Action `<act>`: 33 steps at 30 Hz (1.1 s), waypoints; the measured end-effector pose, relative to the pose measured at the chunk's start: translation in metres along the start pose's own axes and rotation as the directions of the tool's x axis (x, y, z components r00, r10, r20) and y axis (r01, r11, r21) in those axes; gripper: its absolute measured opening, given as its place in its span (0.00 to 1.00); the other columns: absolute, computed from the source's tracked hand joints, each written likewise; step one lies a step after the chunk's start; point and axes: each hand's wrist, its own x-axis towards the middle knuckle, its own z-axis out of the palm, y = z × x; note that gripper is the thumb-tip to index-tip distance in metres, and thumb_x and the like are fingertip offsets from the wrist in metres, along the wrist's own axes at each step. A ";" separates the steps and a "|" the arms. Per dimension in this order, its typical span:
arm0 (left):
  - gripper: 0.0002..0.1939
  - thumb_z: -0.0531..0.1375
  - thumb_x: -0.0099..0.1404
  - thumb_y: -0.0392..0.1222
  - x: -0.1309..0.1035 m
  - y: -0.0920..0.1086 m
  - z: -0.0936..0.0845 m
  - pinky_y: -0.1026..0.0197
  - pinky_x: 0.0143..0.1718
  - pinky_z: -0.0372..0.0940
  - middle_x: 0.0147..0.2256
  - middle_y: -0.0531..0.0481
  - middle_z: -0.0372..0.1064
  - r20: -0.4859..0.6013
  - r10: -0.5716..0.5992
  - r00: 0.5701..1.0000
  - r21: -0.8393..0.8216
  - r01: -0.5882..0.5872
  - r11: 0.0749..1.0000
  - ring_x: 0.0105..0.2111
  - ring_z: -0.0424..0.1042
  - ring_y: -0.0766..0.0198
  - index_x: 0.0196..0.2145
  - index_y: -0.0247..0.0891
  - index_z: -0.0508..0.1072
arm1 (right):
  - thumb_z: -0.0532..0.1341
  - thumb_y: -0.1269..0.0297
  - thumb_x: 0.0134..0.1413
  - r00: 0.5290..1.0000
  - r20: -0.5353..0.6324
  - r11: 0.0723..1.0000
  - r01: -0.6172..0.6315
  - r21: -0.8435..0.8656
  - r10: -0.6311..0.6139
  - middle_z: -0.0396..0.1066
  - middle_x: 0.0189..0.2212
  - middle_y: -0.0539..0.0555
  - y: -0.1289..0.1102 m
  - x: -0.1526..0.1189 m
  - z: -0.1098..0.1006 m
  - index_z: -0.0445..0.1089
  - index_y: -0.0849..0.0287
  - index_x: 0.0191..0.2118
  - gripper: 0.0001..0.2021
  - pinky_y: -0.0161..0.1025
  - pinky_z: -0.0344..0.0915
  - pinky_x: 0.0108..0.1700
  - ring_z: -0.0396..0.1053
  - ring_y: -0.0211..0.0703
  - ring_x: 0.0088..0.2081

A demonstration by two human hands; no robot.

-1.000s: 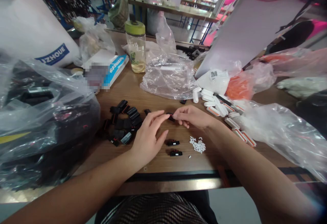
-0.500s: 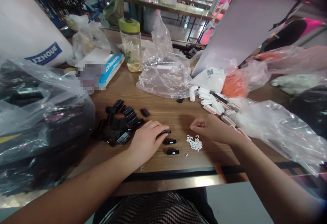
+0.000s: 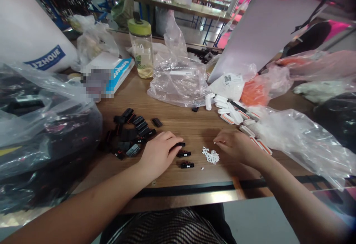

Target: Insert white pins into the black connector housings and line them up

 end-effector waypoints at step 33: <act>0.08 0.62 0.67 0.36 0.000 0.000 0.000 0.52 0.46 0.69 0.41 0.50 0.73 -0.016 -0.019 1.000 -0.026 0.019 0.999 0.43 0.72 0.57 0.44 0.41 0.73 | 0.56 0.63 0.57 0.978 -0.104 0.982 -0.186 -0.026 0.182 0.75 0.23 0.52 -0.002 0.005 0.013 0.73 0.58 0.23 0.15 0.37 0.54 0.29 0.67 0.39 0.24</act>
